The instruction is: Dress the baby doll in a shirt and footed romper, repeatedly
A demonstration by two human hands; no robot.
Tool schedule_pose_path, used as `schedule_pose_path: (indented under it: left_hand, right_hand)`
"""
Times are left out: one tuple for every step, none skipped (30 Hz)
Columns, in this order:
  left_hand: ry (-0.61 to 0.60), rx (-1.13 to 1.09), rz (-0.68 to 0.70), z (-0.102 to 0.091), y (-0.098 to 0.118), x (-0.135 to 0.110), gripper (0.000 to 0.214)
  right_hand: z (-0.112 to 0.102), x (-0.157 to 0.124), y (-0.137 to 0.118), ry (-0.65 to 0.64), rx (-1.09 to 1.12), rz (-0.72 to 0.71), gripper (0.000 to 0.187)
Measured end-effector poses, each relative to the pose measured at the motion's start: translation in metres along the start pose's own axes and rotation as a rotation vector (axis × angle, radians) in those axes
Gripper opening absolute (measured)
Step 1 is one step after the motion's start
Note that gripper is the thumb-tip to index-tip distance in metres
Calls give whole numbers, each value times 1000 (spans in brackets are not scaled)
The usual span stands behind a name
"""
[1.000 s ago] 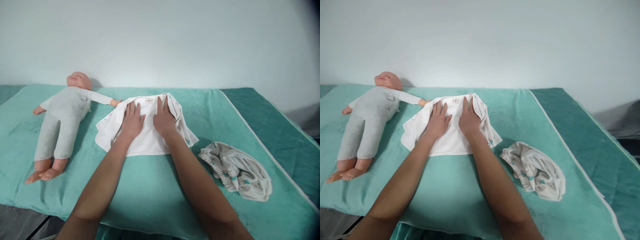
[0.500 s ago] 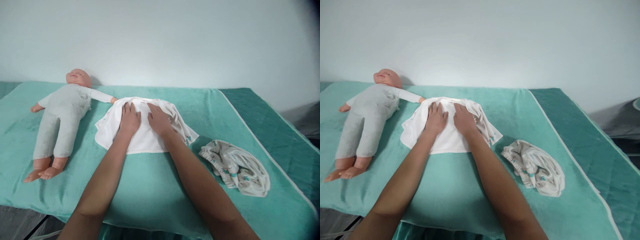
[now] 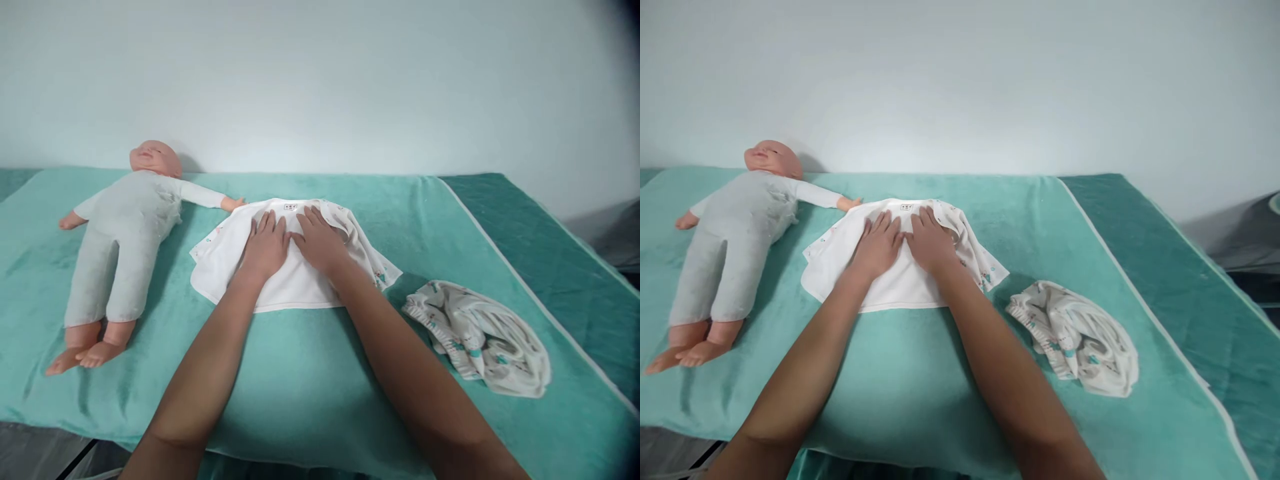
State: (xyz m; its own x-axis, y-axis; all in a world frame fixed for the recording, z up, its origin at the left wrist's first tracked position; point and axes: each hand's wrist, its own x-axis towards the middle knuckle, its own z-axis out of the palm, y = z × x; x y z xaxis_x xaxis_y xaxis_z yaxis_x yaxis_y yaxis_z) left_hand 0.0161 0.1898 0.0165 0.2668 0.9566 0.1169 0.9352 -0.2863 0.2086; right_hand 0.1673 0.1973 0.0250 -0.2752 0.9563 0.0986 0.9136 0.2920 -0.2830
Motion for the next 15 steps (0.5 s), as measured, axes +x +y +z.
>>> schedule_pose_path:
  left_hand:
    - [-7,0,10,-1,-1,0,59]
    - [-12,-2,16,-1,-1,1,59]
    - [-13,-6,19,-1,-2,2,59]
    - [-14,-12,20,-2,-3,2,59]
    - [-17,-21,19,-2,-4,3,58]
    - [-23,-35,15,-2,-5,3,58]
    - [-30,-56,8,-2,-5,3,58]
    - [-32,-78,-1,-3,-7,3,57]
    - [-28,-98,-14,-3,-8,2,57]
    - [-20,-114,-26,-3,-9,2,57]
    - [-9,-125,-36,-3,-10,2,57]
    - [1,-131,-40,-3,-11,2,56]
    - [9,-134,-42,-3,-13,2,56]
    - [14,-138,-42,-3,-14,2,55]
    - [18,-143,-41,-2,-15,1,55]
  right_hand:
    - [-2,-8,2,28,-18,-8,49]
    - [-5,-17,4,56,-36,-5,49]
    - [-8,-26,8,77,-49,6,50]
    - [-11,-35,12,91,-53,23,51]
    - [-13,-44,17,101,-47,43,53]
    - [-16,-51,23,108,-33,63,54]
    - [-18,-58,30,115,-13,83,56]
    - [-21,-63,36,123,8,100,57]
    - [-23,-67,42,129,26,113,58]
    - [-26,-69,47,135,39,125,58]
    - [-28,-70,50,143,46,140,58]
    - [-30,-71,52,153,46,158,57]
    - [-31,-71,54,167,38,179,54]
    - [-33,-71,54,183,23,202,49]
    - [-34,-70,54,201,5,225,41]
